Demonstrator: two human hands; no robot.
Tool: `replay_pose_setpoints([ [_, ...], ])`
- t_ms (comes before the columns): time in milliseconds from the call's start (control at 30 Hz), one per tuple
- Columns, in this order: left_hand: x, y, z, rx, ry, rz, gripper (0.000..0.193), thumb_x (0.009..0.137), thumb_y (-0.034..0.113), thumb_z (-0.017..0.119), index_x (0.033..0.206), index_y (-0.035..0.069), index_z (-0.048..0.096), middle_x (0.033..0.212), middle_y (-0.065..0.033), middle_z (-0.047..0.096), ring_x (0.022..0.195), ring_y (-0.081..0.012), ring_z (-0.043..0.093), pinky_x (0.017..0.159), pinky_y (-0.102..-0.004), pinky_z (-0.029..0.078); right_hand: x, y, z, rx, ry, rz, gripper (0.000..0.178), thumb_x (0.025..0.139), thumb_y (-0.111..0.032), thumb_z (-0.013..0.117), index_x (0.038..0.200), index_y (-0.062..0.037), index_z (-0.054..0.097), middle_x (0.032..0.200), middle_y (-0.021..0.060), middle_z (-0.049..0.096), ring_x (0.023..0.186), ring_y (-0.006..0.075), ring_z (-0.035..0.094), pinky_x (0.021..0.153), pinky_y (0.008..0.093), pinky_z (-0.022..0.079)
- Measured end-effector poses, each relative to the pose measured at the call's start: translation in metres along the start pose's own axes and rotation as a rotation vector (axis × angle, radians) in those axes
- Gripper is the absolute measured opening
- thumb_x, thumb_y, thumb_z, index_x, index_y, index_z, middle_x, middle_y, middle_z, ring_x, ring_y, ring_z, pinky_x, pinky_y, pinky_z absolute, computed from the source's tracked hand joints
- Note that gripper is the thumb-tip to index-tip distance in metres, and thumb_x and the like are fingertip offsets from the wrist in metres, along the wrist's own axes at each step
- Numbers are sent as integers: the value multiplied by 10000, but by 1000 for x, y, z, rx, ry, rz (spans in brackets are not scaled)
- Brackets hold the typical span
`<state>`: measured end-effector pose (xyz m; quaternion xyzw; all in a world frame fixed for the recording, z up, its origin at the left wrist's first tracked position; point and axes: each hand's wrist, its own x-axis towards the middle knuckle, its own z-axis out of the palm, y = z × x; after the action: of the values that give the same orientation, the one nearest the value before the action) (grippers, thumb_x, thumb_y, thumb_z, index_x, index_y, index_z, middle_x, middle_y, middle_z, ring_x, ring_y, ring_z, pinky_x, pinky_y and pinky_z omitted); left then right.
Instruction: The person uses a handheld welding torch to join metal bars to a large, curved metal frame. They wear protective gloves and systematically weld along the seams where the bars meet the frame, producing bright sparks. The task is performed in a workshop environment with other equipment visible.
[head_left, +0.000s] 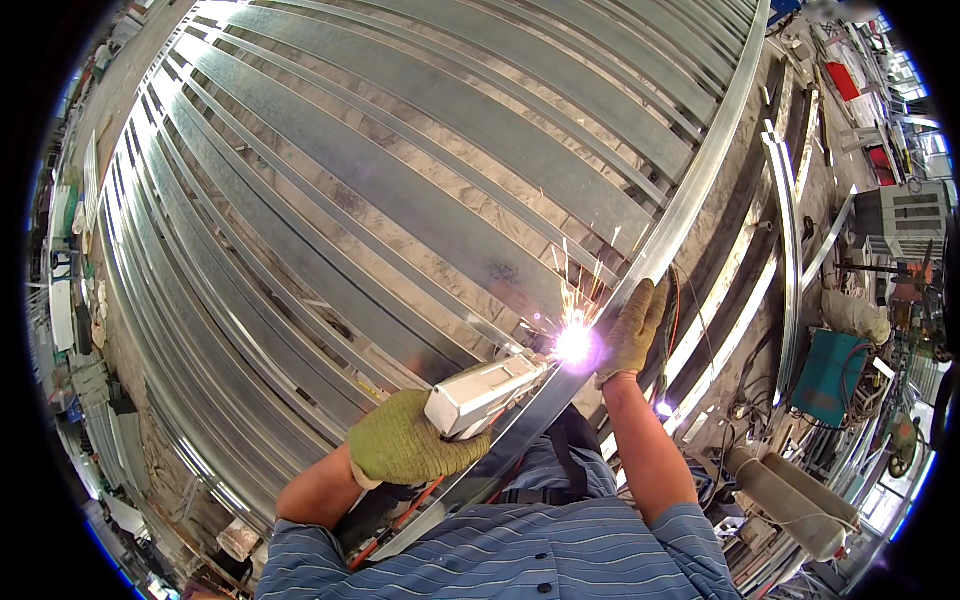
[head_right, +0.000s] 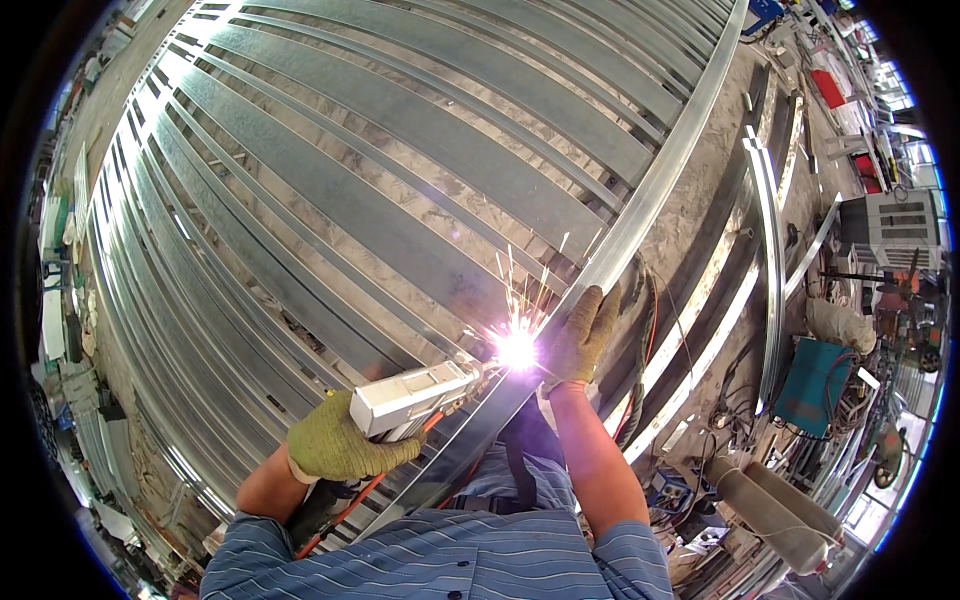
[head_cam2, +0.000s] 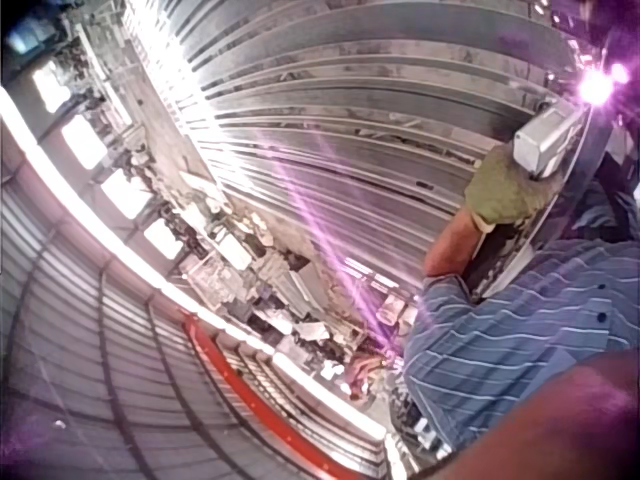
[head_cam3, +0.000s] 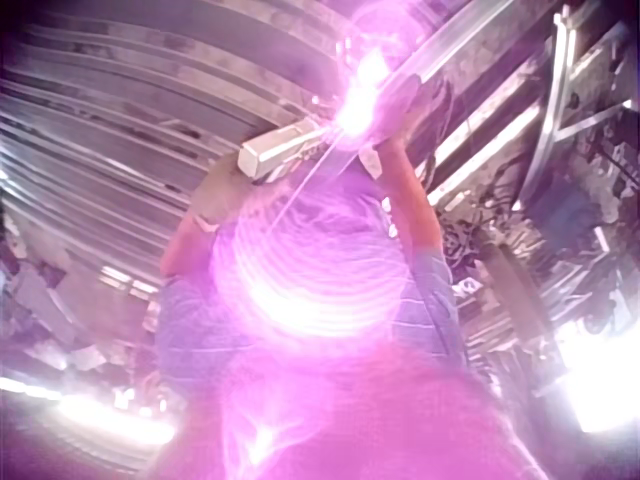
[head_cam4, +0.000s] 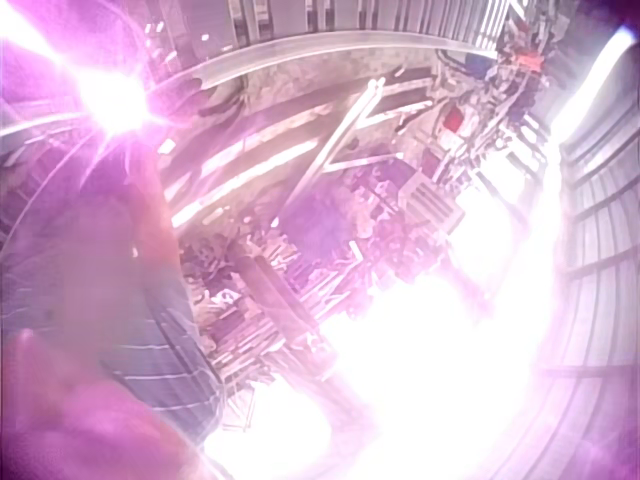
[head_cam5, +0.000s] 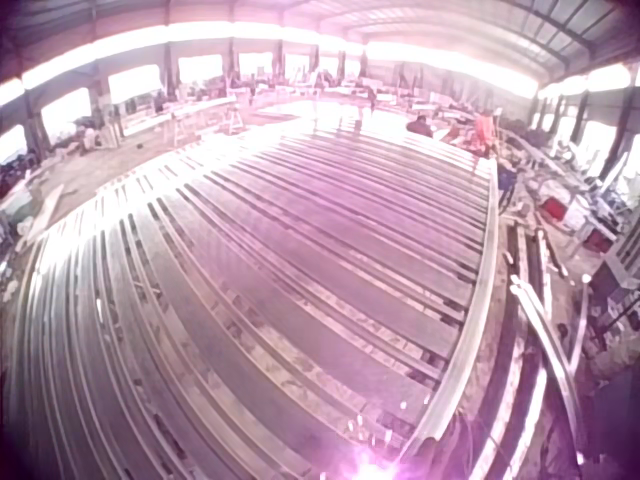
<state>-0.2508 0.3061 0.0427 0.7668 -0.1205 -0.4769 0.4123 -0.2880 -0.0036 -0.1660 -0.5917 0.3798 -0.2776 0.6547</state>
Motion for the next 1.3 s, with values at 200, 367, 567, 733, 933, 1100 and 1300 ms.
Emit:
replay_pose_setpoints([
  [200, -3, 1, 0, -37, -35, -54, 549, 965, 442, 798, 1407, 127, 713, 1106, -158, 803, 992, -311, 776, 879, -384, 598, -1, -5, -1, -105, -18, -21, 688, 1151, -431, 585, 1689, -59, 372, 1590, 95, 529, 1346, 196, 537, 1154, 326, 415],
  [367, -4, -4, 1, -65, -55, -8, 542, 973, 441, 791, 1407, 124, 715, 1116, -159, 802, 1007, -309, 774, 882, -382, 596, 1, 0, -4, -149, -3, -65, 694, 1153, -428, 579, 1692, -47, 363, 1600, 96, 526, 1375, 206, 526, 1191, 337, 387],
  [567, -9, -7, 5, -10, -33, -28, 564, 976, 448, 785, 1435, 132, 698, 1132, -156, 804, 1026, -320, 772, 890, -378, 602, -11, -25, 9, -170, 12, 30, 749, 1160, -440, 560, 1695, 27, 320, 1704, 146, 428, 1528, 233, 430, 1276, 334, 303],
  [733, -11, -8, 11, -64, 0, -58, 583, 943, 428, 818, 1417, 107, 707, 1113, -157, 810, 997, -310, 780, 885, -379, 606, -9, -24, 4, -235, -6, 18, 766, 1160, -454, 556, 1702, 27, 307, 1726, 150, 399, 1561, 243, 398, 1294, 332, 274],
  [933, -38, 6, 11, -400, 121, -1, 632, 864, 283, 923, 1420, 68, 712, 1054, -111, 822, 938, -147, 730, 869, -310, 585, -10, -31, 8, -243, -5, 34, 743, 1169, -453, 529, 1697, 27, 322, 1720, 159, 409, 1547, 245, 412, 1284, 339, 282],
  [1100, -66, 18, 2, -248, 304, 137, 691, 844, 156, 946, 1458, 8, 668, 1163, -106, 817, 1011, -154, 742, 889, -320, 602, -8, -36, 9, -210, -51, -46, 709, 1178, -448, 496, 1691, 18, 349, 1705, 160, 435, 1537, 262, 423, 1277, 347, 288],
  [1300, -75, 16, 19, -537, 301, -46, 666, 852, 44, 923, 1457, -1, 648, 1133, -112, 814, 1003, -169, 741, 847, -337, 613, -14, -33, 13, -161, -38, 10, 662, 1187, -401, 480, 1679, 17, 336, 1637, 206, 472, 1451, 285, 481, 1242, 357, 344],
])
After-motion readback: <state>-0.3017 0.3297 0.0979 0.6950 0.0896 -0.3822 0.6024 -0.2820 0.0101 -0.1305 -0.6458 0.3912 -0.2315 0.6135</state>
